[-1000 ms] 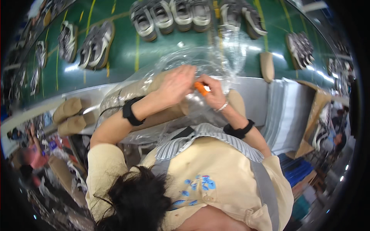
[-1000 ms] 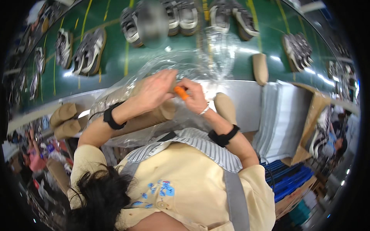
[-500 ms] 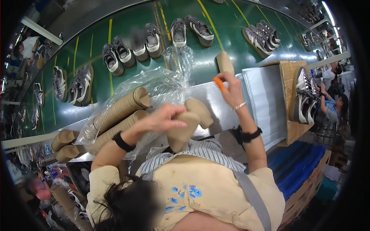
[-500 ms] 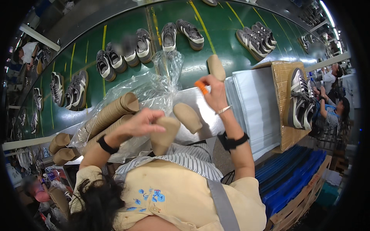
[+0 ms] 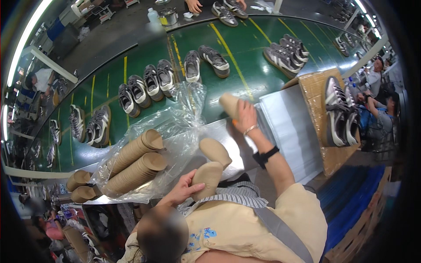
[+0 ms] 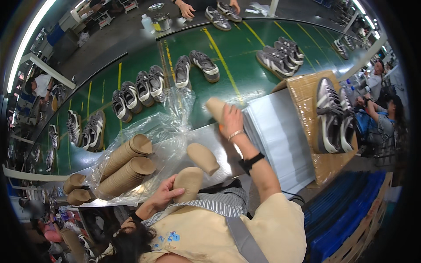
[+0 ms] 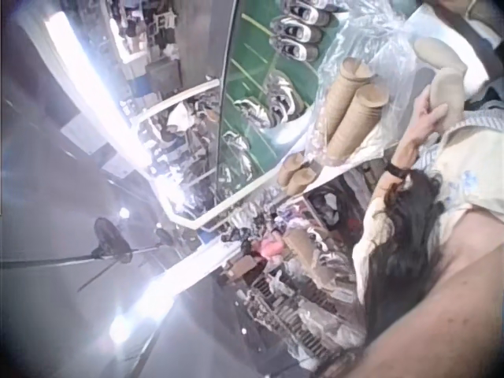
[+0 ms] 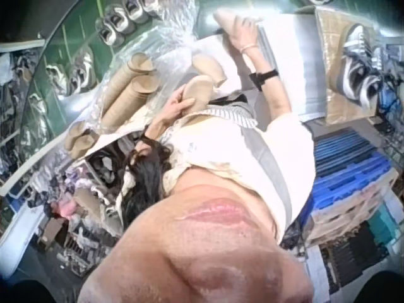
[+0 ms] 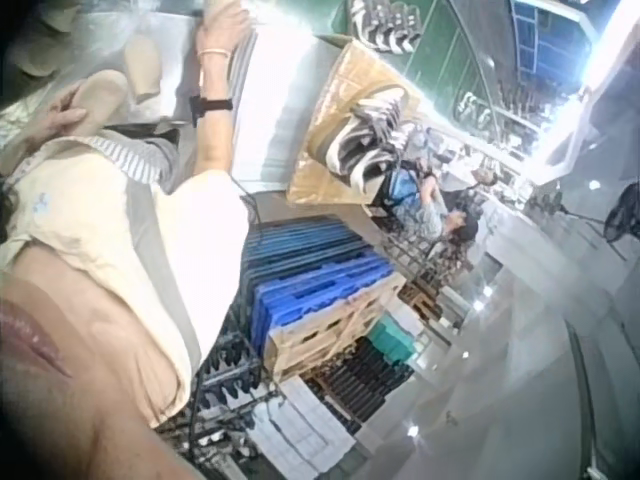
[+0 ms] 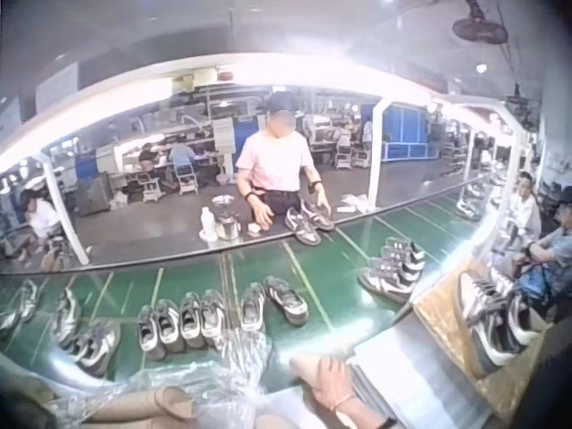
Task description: Inserting paper stuffing and plastic shoe lasts into sneakers on a factory assembly line.
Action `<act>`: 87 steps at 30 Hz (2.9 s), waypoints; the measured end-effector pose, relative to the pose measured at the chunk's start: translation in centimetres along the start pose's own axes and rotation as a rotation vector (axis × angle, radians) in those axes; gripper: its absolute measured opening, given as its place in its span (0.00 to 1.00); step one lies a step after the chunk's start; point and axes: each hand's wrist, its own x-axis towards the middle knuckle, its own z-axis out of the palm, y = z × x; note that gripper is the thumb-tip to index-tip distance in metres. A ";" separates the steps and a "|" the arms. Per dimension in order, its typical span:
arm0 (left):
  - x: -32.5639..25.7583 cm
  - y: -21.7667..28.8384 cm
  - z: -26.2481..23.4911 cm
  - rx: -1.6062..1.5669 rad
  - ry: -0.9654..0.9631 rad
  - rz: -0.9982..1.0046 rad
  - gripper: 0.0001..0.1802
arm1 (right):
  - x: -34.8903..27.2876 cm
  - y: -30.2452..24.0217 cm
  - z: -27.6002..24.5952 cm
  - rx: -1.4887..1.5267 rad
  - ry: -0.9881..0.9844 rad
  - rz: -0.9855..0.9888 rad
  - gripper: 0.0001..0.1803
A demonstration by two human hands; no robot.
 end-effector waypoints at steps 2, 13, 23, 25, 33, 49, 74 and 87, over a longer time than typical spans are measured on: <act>0.5 -0.3 0.5 -0.030 -0.065 0.019 0.23 | -3.4 -0.3 -2.0 -0.047 -0.345 -0.025 0.46; 7.4 1.6 4.4 0.163 -0.225 0.140 0.32 | -11.1 16.1 -8.8 0.204 0.210 -0.084 0.19; 19.2 1.5 8.9 0.316 0.193 0.797 0.30 | -4.9 2.4 -11.6 1.710 0.356 0.119 0.14; 19.1 3.0 9.4 0.374 0.215 0.902 0.30 | -3.3 -1.6 -14.4 0.673 0.517 -0.319 0.24; 12.4 6.9 7.3 1.554 -0.618 0.795 0.48 | 4.8 -5.0 -24.3 0.245 0.250 -0.621 0.38; 7.4 14.8 -0.7 0.588 0.467 0.922 0.25 | 0.2 -18.5 -21.4 1.271 0.524 -0.524 0.30; 18.6 19.5 -31.6 0.997 0.856 0.681 0.39 | 14.0 -23.9 -2.3 1.177 -0.216 0.188 0.21; 28.2 23.4 -41.5 1.330 0.168 0.899 0.25 | 26.9 -32.0 10.1 0.322 -0.161 0.137 0.25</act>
